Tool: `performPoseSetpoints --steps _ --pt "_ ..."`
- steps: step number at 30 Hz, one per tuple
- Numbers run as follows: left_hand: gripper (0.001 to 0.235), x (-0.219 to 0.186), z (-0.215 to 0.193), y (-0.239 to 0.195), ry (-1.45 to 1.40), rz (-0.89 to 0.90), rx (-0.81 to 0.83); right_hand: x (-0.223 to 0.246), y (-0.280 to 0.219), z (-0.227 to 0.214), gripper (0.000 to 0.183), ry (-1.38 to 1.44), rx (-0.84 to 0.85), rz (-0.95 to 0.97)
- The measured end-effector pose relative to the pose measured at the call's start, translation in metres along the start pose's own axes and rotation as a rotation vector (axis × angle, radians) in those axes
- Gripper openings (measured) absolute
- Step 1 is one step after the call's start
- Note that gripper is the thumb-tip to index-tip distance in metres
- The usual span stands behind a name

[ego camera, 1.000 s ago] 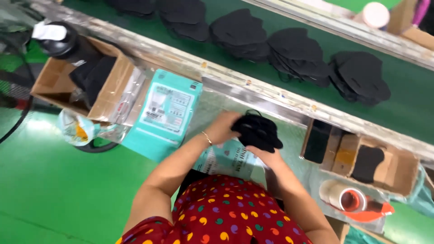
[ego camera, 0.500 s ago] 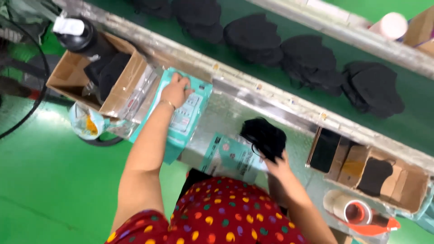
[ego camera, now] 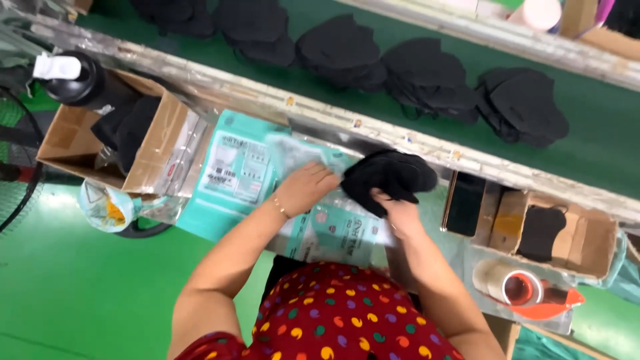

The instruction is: Packaging black face masks into plastic bags and placing them on a conveyor belt.

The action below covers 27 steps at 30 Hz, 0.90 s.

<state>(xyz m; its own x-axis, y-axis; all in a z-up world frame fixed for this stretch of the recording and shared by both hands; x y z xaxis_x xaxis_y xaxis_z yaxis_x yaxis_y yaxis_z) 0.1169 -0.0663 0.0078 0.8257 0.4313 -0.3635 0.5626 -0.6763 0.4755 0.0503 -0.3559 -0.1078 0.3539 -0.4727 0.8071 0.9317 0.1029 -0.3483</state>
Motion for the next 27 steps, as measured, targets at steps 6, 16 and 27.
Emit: performPoseSetpoints --steps 6,16,27 --pt "0.015 -0.005 0.003 -0.002 0.074 -0.212 0.2 0.021 -0.041 -0.001 0.056 -1.293 0.117 -0.856" --pt "0.029 -0.026 0.012 0.008 0.013 0.195 0.184 0.098 -0.037 0.119 0.03 -0.889 -0.091 -0.802" --pt "0.01 0.004 0.029 0.004 -0.26 -0.6 -0.119 0.045 -0.031 0.056 0.025 -0.281 0.068 -0.06"
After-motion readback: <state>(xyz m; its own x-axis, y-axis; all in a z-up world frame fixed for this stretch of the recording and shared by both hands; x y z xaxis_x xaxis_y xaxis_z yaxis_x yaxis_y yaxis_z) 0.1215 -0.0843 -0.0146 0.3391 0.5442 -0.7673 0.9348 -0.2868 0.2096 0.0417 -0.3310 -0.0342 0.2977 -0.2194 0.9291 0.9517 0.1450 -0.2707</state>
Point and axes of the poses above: each hand's wrist, its own y-axis towards the middle knuckle, its own z-axis out of the palm, x = y × z, the point moved 1 cm from there along y, towards the middle knuckle, and after that the axes turned 5 degrees about y, right-handed, at the moved point
